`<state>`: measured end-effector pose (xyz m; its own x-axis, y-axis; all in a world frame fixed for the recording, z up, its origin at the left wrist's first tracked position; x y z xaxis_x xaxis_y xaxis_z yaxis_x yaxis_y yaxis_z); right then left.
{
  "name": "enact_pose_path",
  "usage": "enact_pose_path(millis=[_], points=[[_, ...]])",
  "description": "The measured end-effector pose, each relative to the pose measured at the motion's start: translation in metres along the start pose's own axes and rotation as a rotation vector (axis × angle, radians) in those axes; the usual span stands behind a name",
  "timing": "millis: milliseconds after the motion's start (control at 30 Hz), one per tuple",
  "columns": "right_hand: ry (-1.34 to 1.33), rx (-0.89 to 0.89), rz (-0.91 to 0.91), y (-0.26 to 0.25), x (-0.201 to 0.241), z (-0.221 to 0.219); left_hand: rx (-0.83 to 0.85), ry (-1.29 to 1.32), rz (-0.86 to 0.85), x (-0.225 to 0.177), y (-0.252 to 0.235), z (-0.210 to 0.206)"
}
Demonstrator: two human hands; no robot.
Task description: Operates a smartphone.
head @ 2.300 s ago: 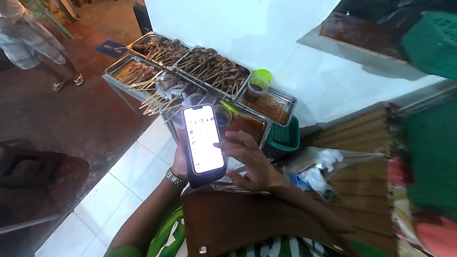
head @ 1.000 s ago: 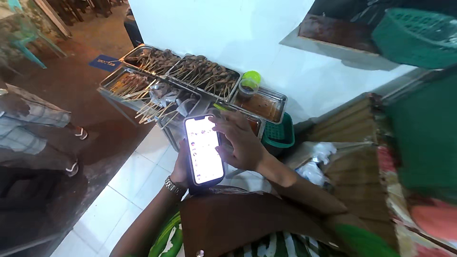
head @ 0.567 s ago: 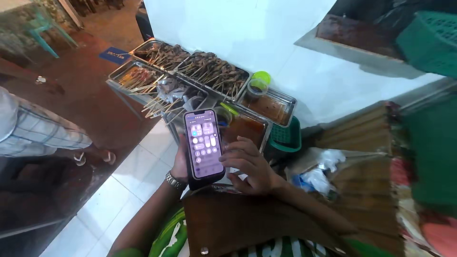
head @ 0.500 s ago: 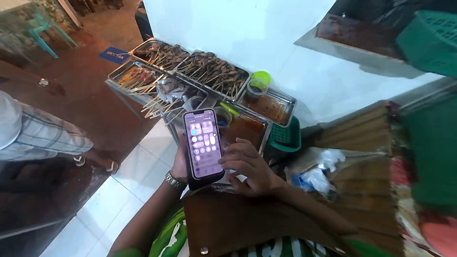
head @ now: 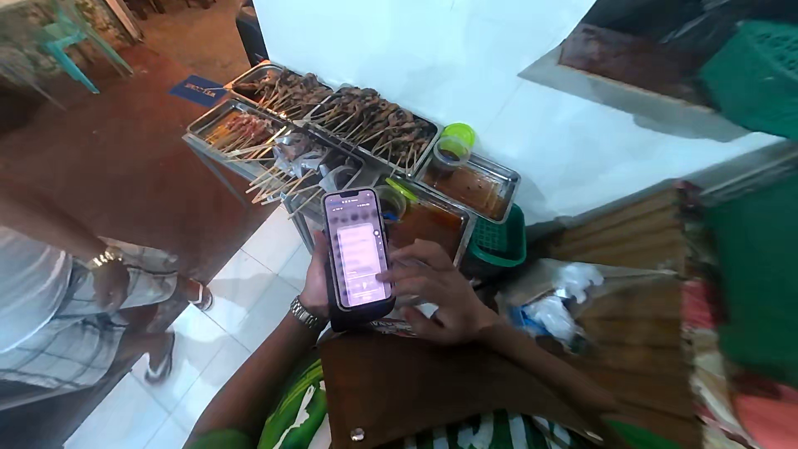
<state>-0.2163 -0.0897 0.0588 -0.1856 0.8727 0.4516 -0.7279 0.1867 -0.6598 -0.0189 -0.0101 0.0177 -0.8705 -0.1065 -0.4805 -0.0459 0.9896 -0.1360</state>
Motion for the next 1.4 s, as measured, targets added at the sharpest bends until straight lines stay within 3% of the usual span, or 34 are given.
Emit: enact_pose_path(millis=[200,367,433,533,633,767,900,1000,1133,1267,1400], points=[[-0.118,0.151,0.087,-0.001,0.001,-0.006,0.090,0.124,0.125,0.002,-0.005,0.010],[-0.069,0.187,0.025,-0.002,0.001,-0.007,0.020,0.089,0.051,0.001,-0.004,0.011],[0.081,0.126,-0.082,-0.002,0.003,-0.007,-0.060,0.021,-0.025,-0.001,-0.003,0.004],[0.156,-0.016,-0.185,-0.003,0.000,-0.006,-0.015,0.070,-0.020,-0.001,-0.003,0.002],[0.079,-0.030,-0.108,-0.002,0.000,-0.006,-0.033,0.024,-0.037,-0.002,-0.002,0.003],[-0.040,0.104,0.017,-0.001,0.002,-0.008,0.031,0.097,0.047,0.000,-0.004,0.013],[-0.065,0.171,0.030,-0.002,0.002,-0.009,0.069,0.157,0.101,0.002,-0.005,0.016],[0.033,0.135,-0.049,-0.001,0.002,-0.011,0.020,0.110,0.032,0.000,-0.003,0.010],[0.185,-0.057,-0.202,-0.001,-0.001,-0.009,-0.036,0.042,-0.029,0.000,-0.001,0.008],[-0.005,-0.123,-0.337,-0.001,-0.006,-0.005,0.026,0.101,0.045,0.002,-0.002,0.016],[-0.398,-0.123,-0.588,0.002,-0.022,-0.011,0.066,0.126,0.087,0.005,-0.001,0.017]])
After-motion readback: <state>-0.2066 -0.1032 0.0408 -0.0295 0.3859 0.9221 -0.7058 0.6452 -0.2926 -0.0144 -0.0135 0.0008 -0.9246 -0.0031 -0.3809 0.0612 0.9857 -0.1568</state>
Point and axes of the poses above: each hand's wrist, its own y-axis away from the middle knuckle, its own z-axis out of the back of the hand, x = y × z, the point moved 1 cm from there along -y, towards the middle knuckle, and after that the axes turned 1 degree about x, right-handed, at the moved point
